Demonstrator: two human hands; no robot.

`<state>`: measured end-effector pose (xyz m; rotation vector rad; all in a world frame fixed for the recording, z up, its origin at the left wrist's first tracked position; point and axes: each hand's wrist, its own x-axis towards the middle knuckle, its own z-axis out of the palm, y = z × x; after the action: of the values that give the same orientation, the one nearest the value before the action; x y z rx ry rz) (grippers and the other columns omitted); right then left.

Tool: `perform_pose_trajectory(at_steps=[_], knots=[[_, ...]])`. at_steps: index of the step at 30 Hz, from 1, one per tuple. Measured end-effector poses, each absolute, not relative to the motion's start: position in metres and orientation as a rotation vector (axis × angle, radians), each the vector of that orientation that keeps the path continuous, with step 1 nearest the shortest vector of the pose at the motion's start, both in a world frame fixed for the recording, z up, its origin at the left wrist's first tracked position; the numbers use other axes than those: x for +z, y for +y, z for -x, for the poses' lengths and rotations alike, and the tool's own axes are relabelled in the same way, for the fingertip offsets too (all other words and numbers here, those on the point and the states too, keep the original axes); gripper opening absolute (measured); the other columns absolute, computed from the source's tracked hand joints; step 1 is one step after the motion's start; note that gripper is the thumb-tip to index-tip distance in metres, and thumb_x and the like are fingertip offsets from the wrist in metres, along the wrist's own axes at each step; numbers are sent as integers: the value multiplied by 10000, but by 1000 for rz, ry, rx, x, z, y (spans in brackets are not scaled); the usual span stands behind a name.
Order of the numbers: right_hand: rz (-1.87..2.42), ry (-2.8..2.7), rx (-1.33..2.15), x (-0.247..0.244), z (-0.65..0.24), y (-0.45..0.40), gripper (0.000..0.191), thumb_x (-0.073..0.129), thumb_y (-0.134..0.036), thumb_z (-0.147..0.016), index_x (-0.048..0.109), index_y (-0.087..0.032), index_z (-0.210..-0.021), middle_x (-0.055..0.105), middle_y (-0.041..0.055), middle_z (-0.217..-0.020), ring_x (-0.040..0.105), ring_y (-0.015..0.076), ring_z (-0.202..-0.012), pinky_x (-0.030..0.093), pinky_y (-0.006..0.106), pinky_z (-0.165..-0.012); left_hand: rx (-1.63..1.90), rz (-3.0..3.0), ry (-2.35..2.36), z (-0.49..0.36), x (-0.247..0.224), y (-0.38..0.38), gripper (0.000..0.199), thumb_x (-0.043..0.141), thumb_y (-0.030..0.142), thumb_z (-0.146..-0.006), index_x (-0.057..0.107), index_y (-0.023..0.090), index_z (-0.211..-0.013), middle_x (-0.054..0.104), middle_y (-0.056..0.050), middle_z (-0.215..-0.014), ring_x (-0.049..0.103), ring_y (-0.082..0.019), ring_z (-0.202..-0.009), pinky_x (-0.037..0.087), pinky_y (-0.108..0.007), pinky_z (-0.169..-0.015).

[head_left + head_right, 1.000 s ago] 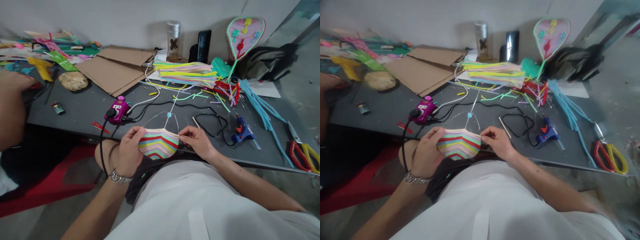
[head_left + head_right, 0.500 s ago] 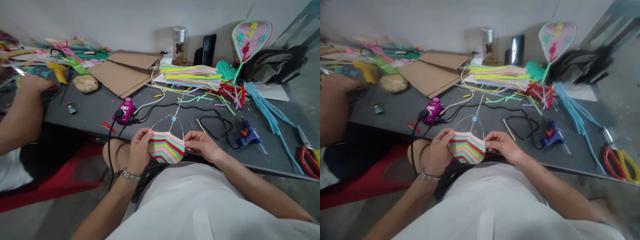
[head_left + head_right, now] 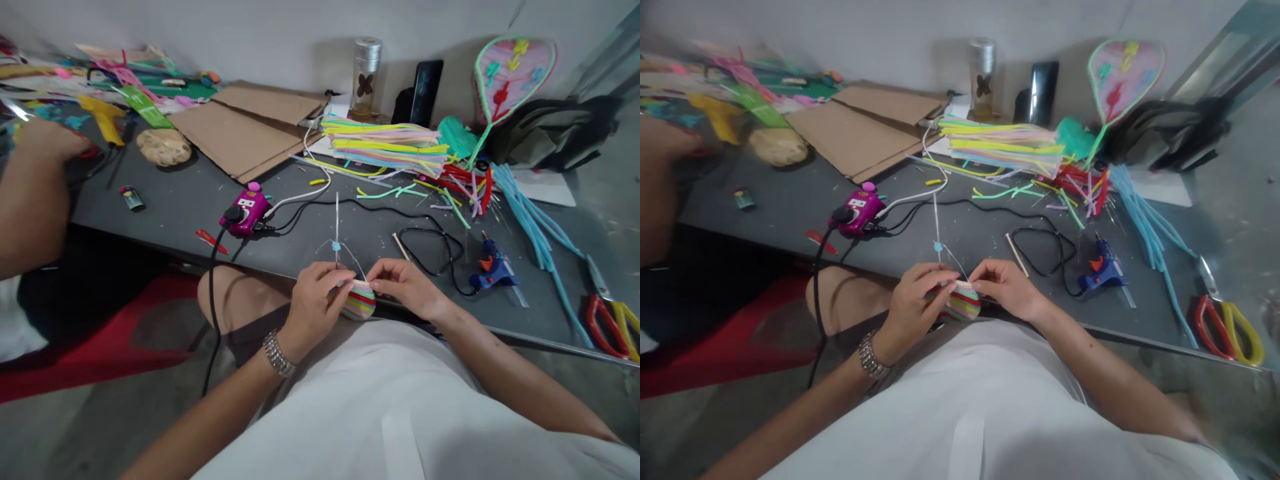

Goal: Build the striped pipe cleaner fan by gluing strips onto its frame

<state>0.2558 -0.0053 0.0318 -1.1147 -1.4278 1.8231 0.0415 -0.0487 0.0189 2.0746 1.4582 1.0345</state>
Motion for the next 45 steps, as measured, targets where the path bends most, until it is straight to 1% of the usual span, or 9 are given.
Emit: perform_pose_trajectory(at_steps=[6, 13, 17, 21, 25, 30, 36, 41, 45], knots=[[1080, -1456, 1864, 29, -257, -9, 220, 778, -372, -766, 684, -182, -825, 625, -42, -675, 526, 101, -611, 403, 234, -579, 984, -1807, 1362, -43, 20, -51, 170, 626, 308, -964, 754, 221, -894, 731, -42, -831, 665, -191, -792, 497, -306, -746], [1147, -1470, 1823, 28, -257, -12, 220, 776, -370, -779, 693, -185, -865, 634, -45, -674, 540, 104, -600, 423, 238, -580, 926, -1716, 1344, -42, 25, -48, 160, 646, 292, -904, 790, 232, -867, 778, -43, -841, 689, -201, -796, 500, -310, -751], [1126, -1464, 1726, 35, -255, -7, 306, 823, -419, -764, 690, -189, -914, 712, -6, -805, 627, 135, -714, 491, 269, -673, 949, -1567, 1370, -37, 44, -33, 156, 677, 307, -841, 798, 209, -836, 786, -44, -808, 686, -194, -736, 507, -284, -688], [1112, -1457, 1616, 40, -251, -9, 327, 852, -359, -722, 668, -201, -943, 722, 2, -835, 645, 148, -748, 507, 284, -697, 971, -1424, 1301, -33, 56, -22, 186, 711, 355, -803, 792, 190, -829, 782, -48, -792, 676, -189, -709, 506, -268, -645], [1133, -1415, 1528, 38, -247, -23, 305, 796, -317, -753, 628, -217, -987, 704, -5, -807, 655, 156, -742, 514, 282, -681, 929, -1358, 1242, -37, 53, -25, 191, 728, 369, -781, 786, 190, -810, 769, -46, -779, 654, -177, -695, 500, -262, -636], [1232, -1566, 1170, 34, -246, -44, 221, 694, -258, -845, 621, -222, -1050, 685, -8, -787, 623, 139, -692, 485, 254, -616, 897, -1322, 1286, -45, 51, -32, 173, 723, 353, -764, 776, 189, -764, 751, -35, -742, 632, -166, -680, 481, -258, -637], [1128, -1891, 641, 28, -251, -54, 175, 593, -183, -958, 685, -221, -1102, 744, 57, -968, 671, 177, -854, 545, 311, -744, 892, -1324, 1297, -48, 54, -33, 186, 699, 360, -761, 760, 185, -749, 739, -36, -734, 626, -168, -678, 476, -261, -631], [1029, -1978, 445, 28, -251, -51, 219, 591, -164, -978, 696, -201, -1167, 761, 81, -966, 677, 208, -858, 551, 365, -770, 860, -1291, 1288, -48, 54, -35, 254, 694, 413, -781, 768, 171, -770, 733, -42, -743, 615, -165, -683, 462, -251, -611], [988, -1975, 421, 26, -250, -49, 249, 596, -137, -972, 699, -205, -1189, 775, 82, -996, 691, 221, -897, 548, 388, -806, 837, -1307, 1283, -47, 55, -34, 268, 689, 412, -780, 760, 154, -761, 725, -34, -736, 600, -152, -680, 447, -237, -611]])
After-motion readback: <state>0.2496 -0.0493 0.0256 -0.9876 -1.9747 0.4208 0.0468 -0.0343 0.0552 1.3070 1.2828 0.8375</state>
